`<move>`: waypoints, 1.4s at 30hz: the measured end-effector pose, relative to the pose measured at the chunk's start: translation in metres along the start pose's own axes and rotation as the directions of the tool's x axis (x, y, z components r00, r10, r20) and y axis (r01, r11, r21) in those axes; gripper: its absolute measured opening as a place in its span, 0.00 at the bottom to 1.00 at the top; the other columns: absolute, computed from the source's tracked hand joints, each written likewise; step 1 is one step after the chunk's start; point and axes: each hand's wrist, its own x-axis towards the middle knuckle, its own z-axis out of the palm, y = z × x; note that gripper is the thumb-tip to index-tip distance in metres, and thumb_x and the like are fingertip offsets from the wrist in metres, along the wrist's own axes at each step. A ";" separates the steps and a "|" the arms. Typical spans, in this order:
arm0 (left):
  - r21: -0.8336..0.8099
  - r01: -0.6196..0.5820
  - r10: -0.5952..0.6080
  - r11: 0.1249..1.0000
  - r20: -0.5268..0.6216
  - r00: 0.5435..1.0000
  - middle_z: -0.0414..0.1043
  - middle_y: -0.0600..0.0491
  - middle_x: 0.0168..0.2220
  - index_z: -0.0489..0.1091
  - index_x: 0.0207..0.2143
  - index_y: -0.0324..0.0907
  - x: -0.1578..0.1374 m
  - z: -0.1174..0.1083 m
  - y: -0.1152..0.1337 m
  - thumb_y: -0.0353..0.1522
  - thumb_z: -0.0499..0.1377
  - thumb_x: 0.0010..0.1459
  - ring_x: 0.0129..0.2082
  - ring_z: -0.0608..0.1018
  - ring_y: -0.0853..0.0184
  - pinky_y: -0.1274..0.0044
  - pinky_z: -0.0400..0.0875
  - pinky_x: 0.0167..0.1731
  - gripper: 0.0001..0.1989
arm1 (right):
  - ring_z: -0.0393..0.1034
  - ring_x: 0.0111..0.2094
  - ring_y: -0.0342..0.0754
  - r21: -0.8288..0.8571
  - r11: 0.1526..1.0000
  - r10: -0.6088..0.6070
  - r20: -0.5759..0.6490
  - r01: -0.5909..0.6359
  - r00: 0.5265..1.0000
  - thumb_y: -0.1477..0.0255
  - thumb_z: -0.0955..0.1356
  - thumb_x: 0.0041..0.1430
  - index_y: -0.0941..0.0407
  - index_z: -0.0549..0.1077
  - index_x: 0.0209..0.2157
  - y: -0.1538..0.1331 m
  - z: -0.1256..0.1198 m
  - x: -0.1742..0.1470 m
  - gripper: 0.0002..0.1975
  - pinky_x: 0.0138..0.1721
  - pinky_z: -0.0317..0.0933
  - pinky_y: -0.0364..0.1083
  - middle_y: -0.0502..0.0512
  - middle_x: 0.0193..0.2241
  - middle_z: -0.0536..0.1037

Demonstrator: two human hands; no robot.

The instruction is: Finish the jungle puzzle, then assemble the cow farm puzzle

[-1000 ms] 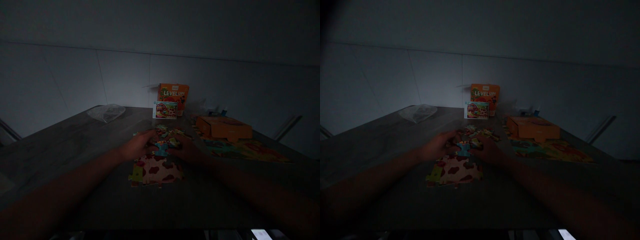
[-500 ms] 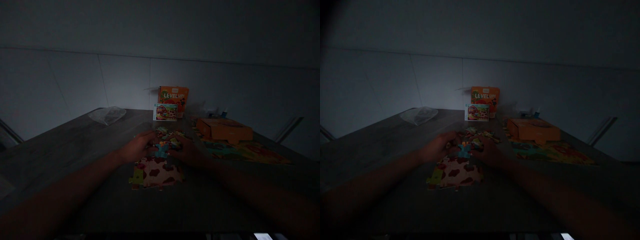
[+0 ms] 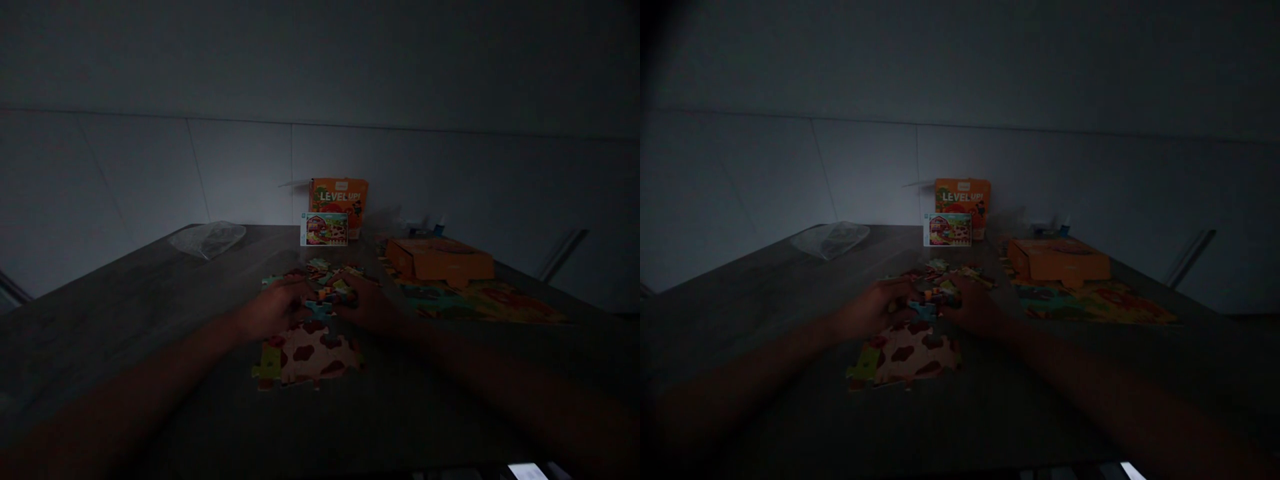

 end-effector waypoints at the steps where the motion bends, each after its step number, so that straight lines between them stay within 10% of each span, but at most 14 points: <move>1: 0.000 -0.012 0.012 1.000 0.008 1.000 0.72 0.52 0.36 0.71 0.37 0.41 0.000 0.001 0.001 0.26 0.60 0.59 0.38 0.75 0.64 0.74 0.69 0.39 0.04 | 0.72 0.51 0.60 -0.017 1.000 0.012 -0.009 -0.012 1.000 0.67 0.73 0.49 0.58 0.70 0.56 0.002 0.001 0.000 0.31 0.51 0.66 0.57 0.65 0.53 0.75; 22: -0.202 -0.144 0.185 0.969 0.203 0.961 0.79 0.50 0.43 0.79 0.45 0.48 0.001 -0.005 -0.005 0.25 0.57 0.64 0.43 0.79 0.65 0.74 0.72 0.46 0.15 | 0.71 0.52 0.63 -0.063 0.995 0.080 0.023 -0.079 0.997 0.56 0.71 0.55 0.57 0.73 0.53 0.006 0.009 0.001 0.28 0.52 0.65 0.59 0.65 0.51 0.76; 31: -0.234 -0.066 0.087 0.970 0.081 0.993 0.81 0.52 0.42 0.79 0.46 0.45 0.000 -0.009 -0.002 0.18 0.52 0.50 0.41 0.80 0.65 0.74 0.74 0.43 0.26 | 0.71 0.53 0.63 -0.063 0.989 0.130 -0.097 -0.137 0.987 0.53 0.72 0.52 0.58 0.71 0.57 0.001 0.004 0.002 0.34 0.52 0.66 0.59 0.66 0.53 0.76; 42: -0.437 0.181 -0.213 0.881 -0.024 0.977 0.79 0.50 0.38 0.77 0.41 0.40 0.001 -0.001 -0.011 0.32 0.60 0.59 0.36 0.79 0.66 0.76 0.73 0.34 0.10 | 0.71 0.52 0.63 -0.003 0.990 0.138 -0.130 -0.139 0.982 0.54 0.72 0.52 0.58 0.71 0.56 0.012 0.007 0.002 0.34 0.52 0.65 0.61 0.66 0.53 0.75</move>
